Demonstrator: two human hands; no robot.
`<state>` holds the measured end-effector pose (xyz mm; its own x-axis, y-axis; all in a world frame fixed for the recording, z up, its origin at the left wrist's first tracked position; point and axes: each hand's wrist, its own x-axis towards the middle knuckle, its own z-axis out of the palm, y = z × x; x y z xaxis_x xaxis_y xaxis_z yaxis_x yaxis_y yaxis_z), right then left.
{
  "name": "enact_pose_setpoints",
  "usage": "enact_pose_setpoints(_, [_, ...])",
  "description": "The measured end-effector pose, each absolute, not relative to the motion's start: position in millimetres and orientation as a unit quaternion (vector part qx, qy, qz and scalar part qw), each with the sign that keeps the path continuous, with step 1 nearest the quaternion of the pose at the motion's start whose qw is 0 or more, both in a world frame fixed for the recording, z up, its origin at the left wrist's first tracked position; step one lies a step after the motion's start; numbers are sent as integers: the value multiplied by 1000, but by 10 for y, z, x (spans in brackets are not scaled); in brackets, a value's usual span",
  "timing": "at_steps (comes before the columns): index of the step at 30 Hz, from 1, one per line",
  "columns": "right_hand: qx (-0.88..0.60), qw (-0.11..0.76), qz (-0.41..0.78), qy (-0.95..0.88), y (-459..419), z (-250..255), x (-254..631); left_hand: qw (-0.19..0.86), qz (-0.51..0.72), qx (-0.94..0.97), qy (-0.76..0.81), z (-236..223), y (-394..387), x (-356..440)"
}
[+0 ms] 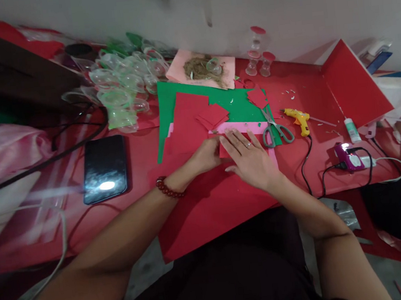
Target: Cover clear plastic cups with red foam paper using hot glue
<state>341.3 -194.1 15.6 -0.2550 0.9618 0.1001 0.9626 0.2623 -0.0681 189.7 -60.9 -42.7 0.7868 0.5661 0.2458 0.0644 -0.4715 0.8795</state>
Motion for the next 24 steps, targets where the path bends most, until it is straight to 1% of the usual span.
enact_pose_setpoints(7, [-589, 159, 64, -790, -1925, 112, 3594, 519, 288, 782, 190, -442, -613, 1871])
enact_pose_setpoints(13, [-584, 134, 75, -797, -1934, 21, 3654, 533, 278, 774, 199, -434, -602, 1884])
enact_pose_setpoints(18, [-571, 173, 77, -799, -1855, 37, 3700, 626, 282, 696, 212, -383, -604, 1865])
enact_pose_setpoints(22, [-565, 230, 107, -785, -1681, 88, 3718, 680, 280, 640, 224, -230, -616, 1812])
enact_pose_setpoints(24, [-566, 275, 135, -765, -1579, 92, 3716, 696, 274, 624, 227, -174, -609, 1788])
